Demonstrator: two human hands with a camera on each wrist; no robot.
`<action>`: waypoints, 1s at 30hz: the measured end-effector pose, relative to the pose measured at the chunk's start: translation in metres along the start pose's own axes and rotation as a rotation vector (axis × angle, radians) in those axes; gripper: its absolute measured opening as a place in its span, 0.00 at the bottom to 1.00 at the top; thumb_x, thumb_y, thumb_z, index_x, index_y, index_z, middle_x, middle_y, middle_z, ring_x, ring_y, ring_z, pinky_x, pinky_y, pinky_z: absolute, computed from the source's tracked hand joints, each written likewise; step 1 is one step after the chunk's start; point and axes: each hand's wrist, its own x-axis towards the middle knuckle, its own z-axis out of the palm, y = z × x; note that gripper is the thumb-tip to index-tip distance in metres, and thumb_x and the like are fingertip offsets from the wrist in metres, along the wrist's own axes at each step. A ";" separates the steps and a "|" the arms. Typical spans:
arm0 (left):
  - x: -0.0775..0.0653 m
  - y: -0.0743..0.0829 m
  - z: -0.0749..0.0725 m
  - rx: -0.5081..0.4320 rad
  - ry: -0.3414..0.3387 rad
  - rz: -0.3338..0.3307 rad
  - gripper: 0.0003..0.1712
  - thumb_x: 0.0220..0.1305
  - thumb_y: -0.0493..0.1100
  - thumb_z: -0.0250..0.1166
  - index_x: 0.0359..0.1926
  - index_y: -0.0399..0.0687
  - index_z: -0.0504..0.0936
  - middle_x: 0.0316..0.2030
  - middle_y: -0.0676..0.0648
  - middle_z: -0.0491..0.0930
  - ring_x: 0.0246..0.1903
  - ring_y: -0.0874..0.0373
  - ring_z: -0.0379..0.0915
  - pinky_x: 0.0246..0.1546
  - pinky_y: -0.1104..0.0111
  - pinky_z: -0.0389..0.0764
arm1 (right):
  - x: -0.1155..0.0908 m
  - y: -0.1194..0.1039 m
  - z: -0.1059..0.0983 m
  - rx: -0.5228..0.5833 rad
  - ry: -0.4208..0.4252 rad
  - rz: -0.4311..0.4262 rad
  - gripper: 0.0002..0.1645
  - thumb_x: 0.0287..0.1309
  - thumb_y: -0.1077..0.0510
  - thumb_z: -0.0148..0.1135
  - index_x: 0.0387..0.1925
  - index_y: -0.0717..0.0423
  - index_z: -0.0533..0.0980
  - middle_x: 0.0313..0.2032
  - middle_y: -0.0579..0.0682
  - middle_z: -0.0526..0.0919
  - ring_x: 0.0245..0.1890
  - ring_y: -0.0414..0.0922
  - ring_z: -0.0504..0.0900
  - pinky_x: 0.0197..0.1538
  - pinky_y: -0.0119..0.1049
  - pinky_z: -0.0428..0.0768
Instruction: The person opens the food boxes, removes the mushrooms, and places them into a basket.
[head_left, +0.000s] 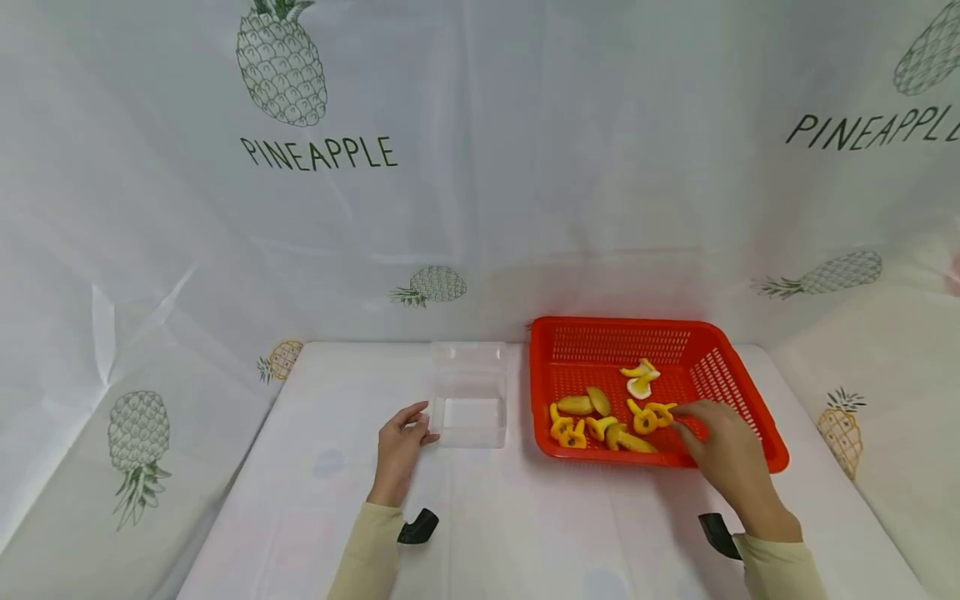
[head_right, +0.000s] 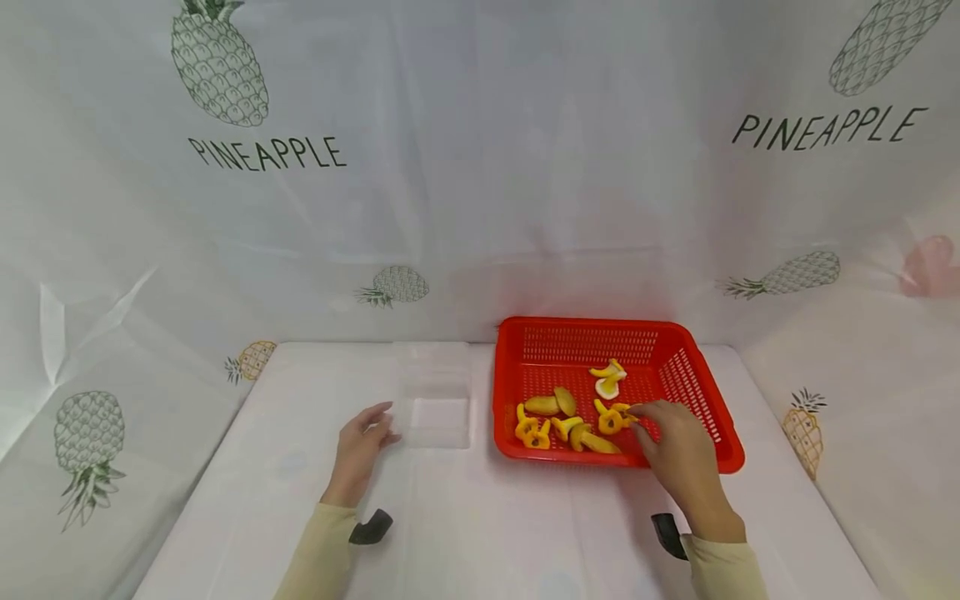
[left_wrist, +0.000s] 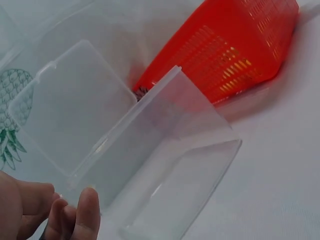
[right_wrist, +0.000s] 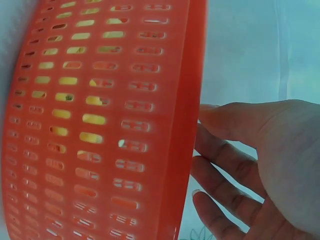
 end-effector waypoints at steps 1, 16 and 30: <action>-0.001 -0.001 -0.002 0.007 0.003 0.000 0.21 0.78 0.31 0.59 0.67 0.26 0.76 0.46 0.42 0.71 0.33 0.60 0.75 0.40 0.72 0.90 | -0.001 0.001 -0.001 0.000 0.007 0.003 0.14 0.51 0.69 0.79 0.42 0.64 0.87 0.43 0.65 0.88 0.48 0.67 0.82 0.46 0.70 0.84; -0.002 -0.005 -0.046 0.325 0.124 0.086 0.19 0.78 0.37 0.61 0.65 0.34 0.81 0.52 0.37 0.81 0.48 0.44 0.82 0.41 0.72 0.88 | -0.014 0.016 -0.009 -0.013 0.100 0.039 0.15 0.52 0.69 0.78 0.44 0.64 0.86 0.46 0.70 0.86 0.50 0.69 0.79 0.46 0.73 0.81; 0.004 -0.005 -0.093 0.658 0.066 0.366 0.27 0.76 0.39 0.65 0.70 0.31 0.75 0.70 0.29 0.71 0.72 0.31 0.63 0.73 0.37 0.66 | -0.017 0.032 -0.007 -0.005 0.169 -0.008 0.22 0.49 0.70 0.79 0.48 0.70 0.83 0.49 0.72 0.83 0.49 0.71 0.77 0.52 0.74 0.75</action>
